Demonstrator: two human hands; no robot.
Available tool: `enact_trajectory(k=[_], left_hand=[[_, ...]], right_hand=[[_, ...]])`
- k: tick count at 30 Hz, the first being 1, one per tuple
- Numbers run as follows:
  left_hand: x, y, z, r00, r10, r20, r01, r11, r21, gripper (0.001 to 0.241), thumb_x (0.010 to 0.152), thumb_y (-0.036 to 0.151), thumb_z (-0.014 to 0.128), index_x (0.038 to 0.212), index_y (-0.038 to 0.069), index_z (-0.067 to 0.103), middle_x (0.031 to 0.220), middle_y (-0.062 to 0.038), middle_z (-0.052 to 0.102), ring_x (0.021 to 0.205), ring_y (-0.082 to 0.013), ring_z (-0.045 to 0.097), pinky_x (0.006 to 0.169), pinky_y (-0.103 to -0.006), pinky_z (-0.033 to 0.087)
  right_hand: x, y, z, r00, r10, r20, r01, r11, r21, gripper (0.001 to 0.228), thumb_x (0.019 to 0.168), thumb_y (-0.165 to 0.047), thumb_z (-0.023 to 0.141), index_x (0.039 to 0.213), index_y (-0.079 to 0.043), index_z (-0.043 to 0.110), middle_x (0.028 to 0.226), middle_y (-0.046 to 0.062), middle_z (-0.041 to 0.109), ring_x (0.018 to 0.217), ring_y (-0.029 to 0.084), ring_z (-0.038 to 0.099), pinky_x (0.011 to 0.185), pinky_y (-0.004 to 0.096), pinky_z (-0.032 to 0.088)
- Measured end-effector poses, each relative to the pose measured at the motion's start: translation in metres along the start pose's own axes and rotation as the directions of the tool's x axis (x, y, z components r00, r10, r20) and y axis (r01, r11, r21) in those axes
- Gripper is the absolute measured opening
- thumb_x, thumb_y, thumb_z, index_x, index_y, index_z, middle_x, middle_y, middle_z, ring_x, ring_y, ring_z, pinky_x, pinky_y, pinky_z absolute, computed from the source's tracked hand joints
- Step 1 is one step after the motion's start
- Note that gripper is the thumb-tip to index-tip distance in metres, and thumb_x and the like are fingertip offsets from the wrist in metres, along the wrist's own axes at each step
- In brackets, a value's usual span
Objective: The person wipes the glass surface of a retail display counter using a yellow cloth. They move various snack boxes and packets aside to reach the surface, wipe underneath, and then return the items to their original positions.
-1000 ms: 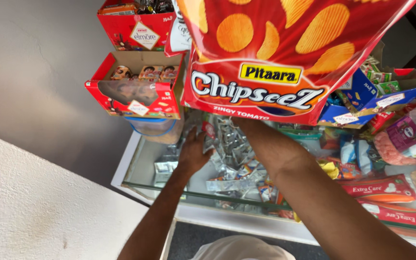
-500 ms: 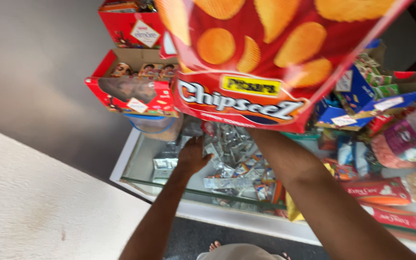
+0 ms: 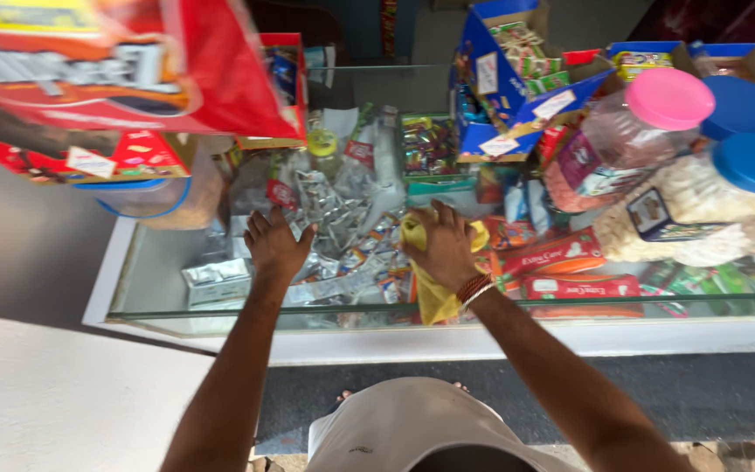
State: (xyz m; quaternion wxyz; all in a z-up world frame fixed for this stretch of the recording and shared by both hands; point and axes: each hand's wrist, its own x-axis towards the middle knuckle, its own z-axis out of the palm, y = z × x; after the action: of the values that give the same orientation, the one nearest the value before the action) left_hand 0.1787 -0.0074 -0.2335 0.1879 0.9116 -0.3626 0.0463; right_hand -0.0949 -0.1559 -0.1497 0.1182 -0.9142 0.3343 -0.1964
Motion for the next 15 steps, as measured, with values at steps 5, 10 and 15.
enact_trajectory(k=[5,10,15], left_hand=[[-0.017,0.080,0.021,0.972,0.150,-0.182,-0.190,0.956,-0.225,0.086,0.083,0.055,0.078,0.140,-0.003,0.050,0.144,-0.039,0.047,0.137,-0.0523,0.045,0.113,-0.0565,0.037],[-0.015,0.172,0.020,0.987,0.147,-0.064,-0.156,0.777,-0.609,0.083,0.086,0.052,0.076,0.140,-0.004,0.050,0.143,-0.030,0.055,0.134,-0.0439,0.053,0.111,-0.0464,0.044],[0.011,0.256,-0.004,0.917,0.355,-0.182,-0.379,0.633,-0.675,0.088,0.094,0.046,0.079,0.150,-0.007,0.038,0.150,-0.033,0.048,0.140,-0.0443,0.049,0.117,-0.0456,0.040]], right_hand=[[-0.030,0.019,-0.003,0.995,0.073,0.068,-0.072,0.997,-0.019,0.069,0.071,-0.033,0.084,0.136,-0.022,0.065,0.146,0.021,0.048,0.132,0.045,0.041,0.097,0.064,0.031],[-0.040,0.057,-0.008,0.987,0.149,-0.058,-0.147,0.989,0.027,0.051,0.082,-0.012,0.073,0.131,-0.022,0.069,0.128,0.013,0.060,0.123,0.036,0.052,0.108,0.055,0.040],[-0.044,0.089,-0.024,0.964,0.215,-0.157,-0.215,0.976,0.017,0.057,0.081,-0.015,0.072,0.136,-0.023,0.063,0.134,0.011,0.061,0.126,0.033,0.054,0.108,0.057,0.038]])
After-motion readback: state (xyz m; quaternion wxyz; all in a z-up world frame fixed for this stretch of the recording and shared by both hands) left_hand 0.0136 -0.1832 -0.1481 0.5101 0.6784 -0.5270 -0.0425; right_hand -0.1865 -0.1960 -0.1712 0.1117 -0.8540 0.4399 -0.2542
